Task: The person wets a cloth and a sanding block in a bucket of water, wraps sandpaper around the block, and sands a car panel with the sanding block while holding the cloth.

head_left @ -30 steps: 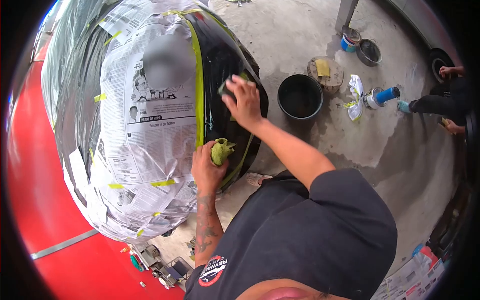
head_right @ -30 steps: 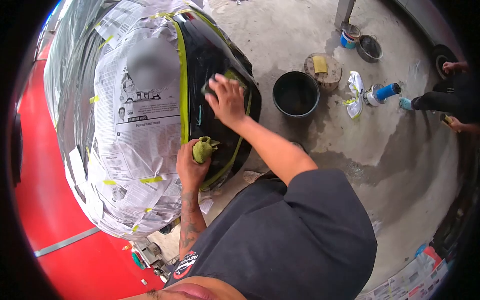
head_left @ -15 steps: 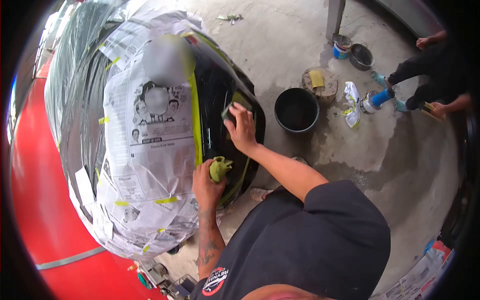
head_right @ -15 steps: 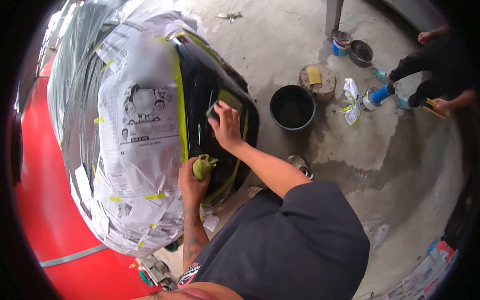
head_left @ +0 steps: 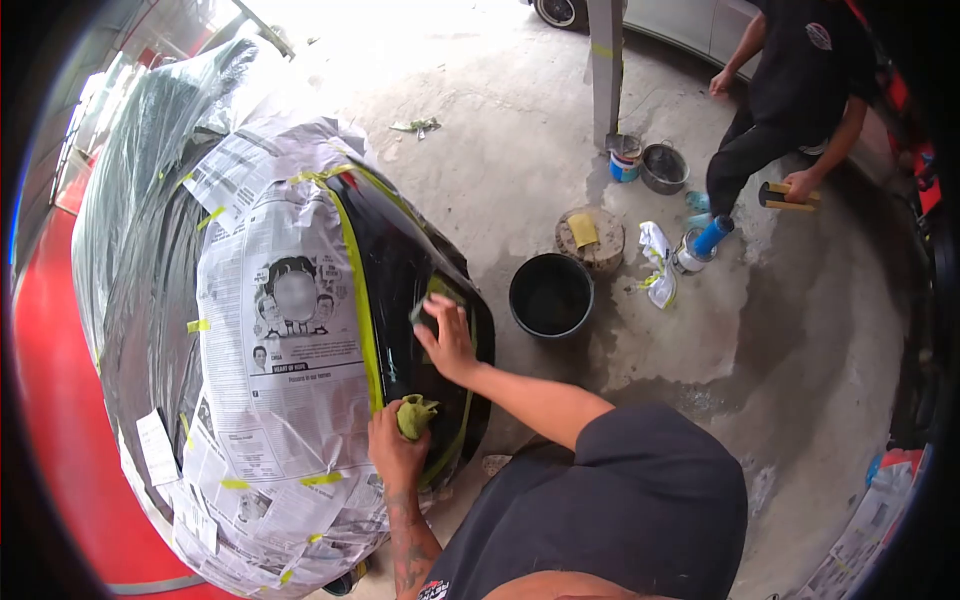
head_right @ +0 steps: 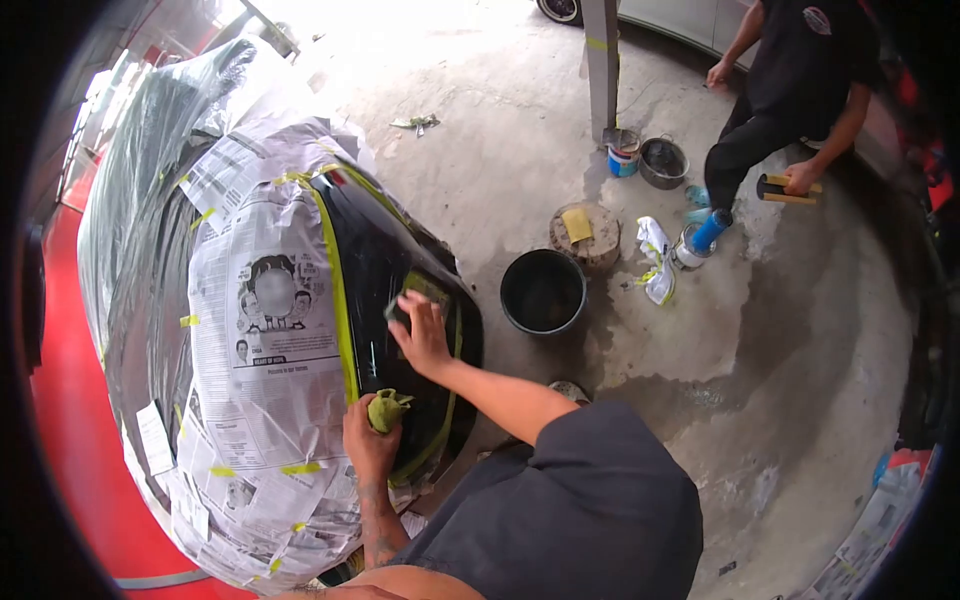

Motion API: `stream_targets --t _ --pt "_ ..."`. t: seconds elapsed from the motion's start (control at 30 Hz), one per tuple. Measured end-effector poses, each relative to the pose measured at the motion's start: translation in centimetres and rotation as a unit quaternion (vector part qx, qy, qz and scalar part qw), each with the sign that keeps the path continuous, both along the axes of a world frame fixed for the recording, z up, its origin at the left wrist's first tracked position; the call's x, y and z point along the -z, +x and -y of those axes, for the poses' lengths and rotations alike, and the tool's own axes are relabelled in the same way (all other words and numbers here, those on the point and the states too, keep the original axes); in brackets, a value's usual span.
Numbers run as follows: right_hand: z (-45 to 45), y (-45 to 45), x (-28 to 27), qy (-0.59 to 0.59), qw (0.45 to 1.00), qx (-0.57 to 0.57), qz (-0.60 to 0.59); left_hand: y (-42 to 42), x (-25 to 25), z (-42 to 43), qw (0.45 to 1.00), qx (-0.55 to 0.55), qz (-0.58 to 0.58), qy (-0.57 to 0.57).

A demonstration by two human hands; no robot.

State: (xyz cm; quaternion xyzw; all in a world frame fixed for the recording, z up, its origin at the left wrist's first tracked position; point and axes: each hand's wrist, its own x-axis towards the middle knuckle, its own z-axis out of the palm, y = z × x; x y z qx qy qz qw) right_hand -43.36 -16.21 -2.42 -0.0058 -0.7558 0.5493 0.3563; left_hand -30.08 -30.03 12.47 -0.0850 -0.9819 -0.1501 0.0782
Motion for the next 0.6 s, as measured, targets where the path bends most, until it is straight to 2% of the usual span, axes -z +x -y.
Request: stream_targets --t 0.13,0.23,0.3,0.33,0.4,0.47,0.6 --pt "-3.1 -6.6 -1.5 -0.036 0.996 0.022 0.077 0.2 0.2 0.1 1.0 0.001 -0.012 0.014" --pt "-1.3 -2.1 -2.2 0.014 0.998 0.031 0.05 -0.1 0.3 0.1 1.0 -0.003 -0.011 0.011" --pt "0.1 3.4 -2.1 0.072 0.997 -0.033 0.011 0.1 0.2 0.1 1.0 -0.003 -0.013 0.01" --pt "0.5 6.0 -1.8 0.096 0.991 -0.089 0.035 0.1 0.3 0.1 1.0 -0.001 -0.01 0.011" --pt "-0.1 7.6 -2.6 0.139 0.982 -0.12 0.036 0.1 0.3 0.3 1.0 0.003 -0.003 0.011" --pt "-1.0 4.7 -3.0 0.14 0.985 -0.099 0.022 0.1 0.3 0.5 1.0 0.005 -0.005 0.006" --pt "-3.8 -4.8 -6.1 0.087 0.989 -0.008 0.118 0.2 0.3 0.3 1.0 0.003 -0.01 0.008"
